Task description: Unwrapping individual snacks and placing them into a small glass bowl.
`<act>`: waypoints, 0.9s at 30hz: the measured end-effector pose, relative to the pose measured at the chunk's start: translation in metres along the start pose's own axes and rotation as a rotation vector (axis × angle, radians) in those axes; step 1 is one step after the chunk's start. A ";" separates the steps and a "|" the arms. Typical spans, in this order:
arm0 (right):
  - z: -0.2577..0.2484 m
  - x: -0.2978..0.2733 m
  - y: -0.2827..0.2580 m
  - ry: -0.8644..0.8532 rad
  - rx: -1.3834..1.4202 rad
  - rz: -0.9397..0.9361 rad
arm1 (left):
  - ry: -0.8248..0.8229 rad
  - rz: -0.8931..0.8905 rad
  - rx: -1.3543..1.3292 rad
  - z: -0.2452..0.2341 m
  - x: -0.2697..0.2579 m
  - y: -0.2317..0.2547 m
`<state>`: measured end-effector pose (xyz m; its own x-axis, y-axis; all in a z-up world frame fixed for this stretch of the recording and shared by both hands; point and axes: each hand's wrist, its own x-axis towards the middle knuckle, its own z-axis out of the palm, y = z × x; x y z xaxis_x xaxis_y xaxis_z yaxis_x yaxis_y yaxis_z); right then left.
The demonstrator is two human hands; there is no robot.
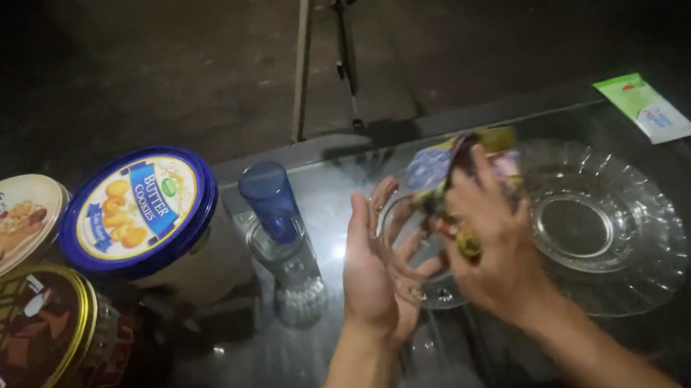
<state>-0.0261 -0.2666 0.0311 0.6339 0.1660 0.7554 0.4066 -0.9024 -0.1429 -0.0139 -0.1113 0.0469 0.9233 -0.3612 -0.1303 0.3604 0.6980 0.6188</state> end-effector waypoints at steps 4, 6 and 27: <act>-0.019 0.013 -0.048 -0.218 0.434 0.045 | 0.023 0.167 0.003 -0.011 0.012 -0.003; -0.014 0.004 -0.052 -0.243 0.639 0.090 | 0.109 0.254 -0.038 -0.009 0.010 0.003; 0.000 -0.008 -0.032 -0.334 0.693 0.322 | 0.195 0.462 0.395 -0.003 0.010 -0.007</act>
<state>-0.0440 -0.2387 0.0300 0.9057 0.1494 0.3967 0.4159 -0.4946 -0.7631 -0.0072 -0.1177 0.0389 0.9925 0.0677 0.1021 -0.1219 0.4607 0.8791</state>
